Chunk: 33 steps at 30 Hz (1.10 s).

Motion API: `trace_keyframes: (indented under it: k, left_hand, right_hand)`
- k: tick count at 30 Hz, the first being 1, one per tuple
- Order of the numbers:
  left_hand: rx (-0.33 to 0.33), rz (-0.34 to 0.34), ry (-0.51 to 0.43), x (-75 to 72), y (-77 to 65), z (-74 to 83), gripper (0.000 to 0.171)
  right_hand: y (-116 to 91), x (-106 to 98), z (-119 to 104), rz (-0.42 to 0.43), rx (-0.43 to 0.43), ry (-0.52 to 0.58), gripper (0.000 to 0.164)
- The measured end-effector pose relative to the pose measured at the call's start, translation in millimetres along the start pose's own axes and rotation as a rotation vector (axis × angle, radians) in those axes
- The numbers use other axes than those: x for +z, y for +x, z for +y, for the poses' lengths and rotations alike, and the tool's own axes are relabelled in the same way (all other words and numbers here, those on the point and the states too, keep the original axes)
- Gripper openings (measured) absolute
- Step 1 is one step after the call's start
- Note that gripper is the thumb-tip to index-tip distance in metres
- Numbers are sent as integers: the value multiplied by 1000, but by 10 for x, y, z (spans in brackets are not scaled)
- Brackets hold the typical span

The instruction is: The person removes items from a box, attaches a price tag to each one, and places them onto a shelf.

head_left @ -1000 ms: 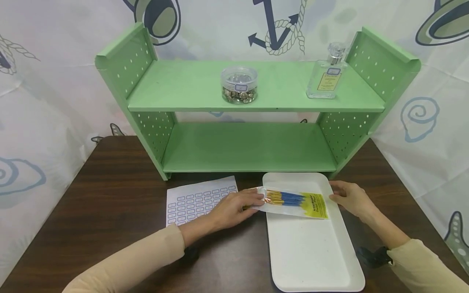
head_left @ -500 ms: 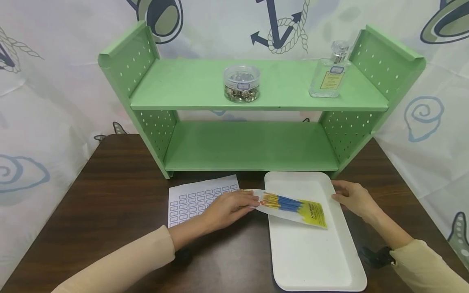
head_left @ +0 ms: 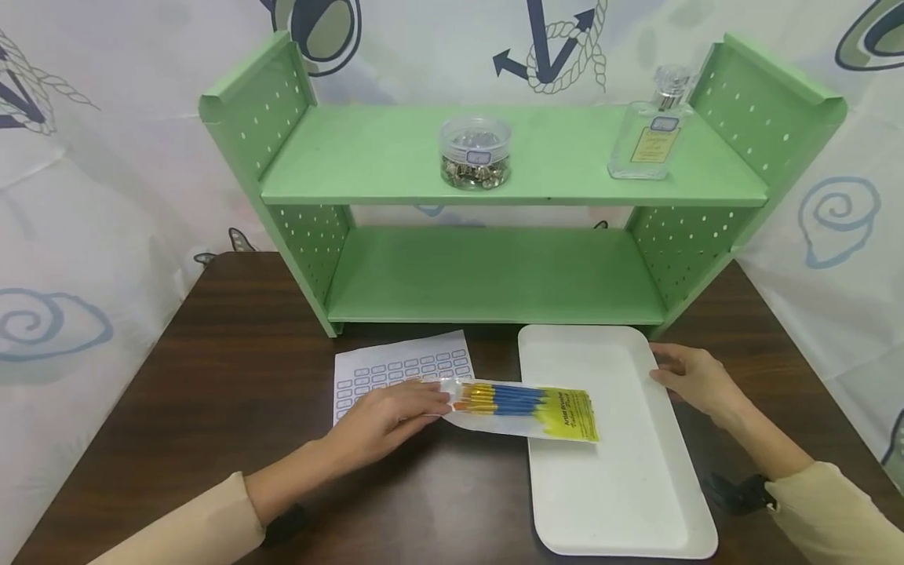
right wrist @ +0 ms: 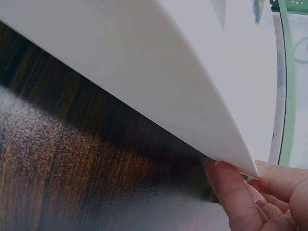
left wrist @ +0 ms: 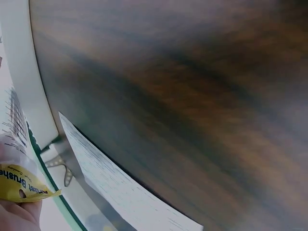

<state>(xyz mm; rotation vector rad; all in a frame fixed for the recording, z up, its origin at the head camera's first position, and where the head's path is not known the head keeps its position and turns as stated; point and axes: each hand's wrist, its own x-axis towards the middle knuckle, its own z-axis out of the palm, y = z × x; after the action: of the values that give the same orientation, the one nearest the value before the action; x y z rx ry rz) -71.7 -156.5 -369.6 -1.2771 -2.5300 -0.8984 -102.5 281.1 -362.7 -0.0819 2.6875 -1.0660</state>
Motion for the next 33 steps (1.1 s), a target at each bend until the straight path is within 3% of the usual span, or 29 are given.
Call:
trace_keyframes:
  k: [8,15,22,33]
  left_hand:
    - [-71,-21,4,-128,-267,12,23]
    - [-58,-6,5,-199,-422,23,26]
    - [-37,20,-83,-298,-550,6,32]
    - [-56,-55,-132,-352,-769,-94,31]
  right_hand:
    - [8,6,23,-10,3,-7,54]
    - [20,14,15,-20,1,-11,54]
    - [23,-14,18,-27,-2,-7,54]
    - [33,0,25,-37,-7,-9,54]
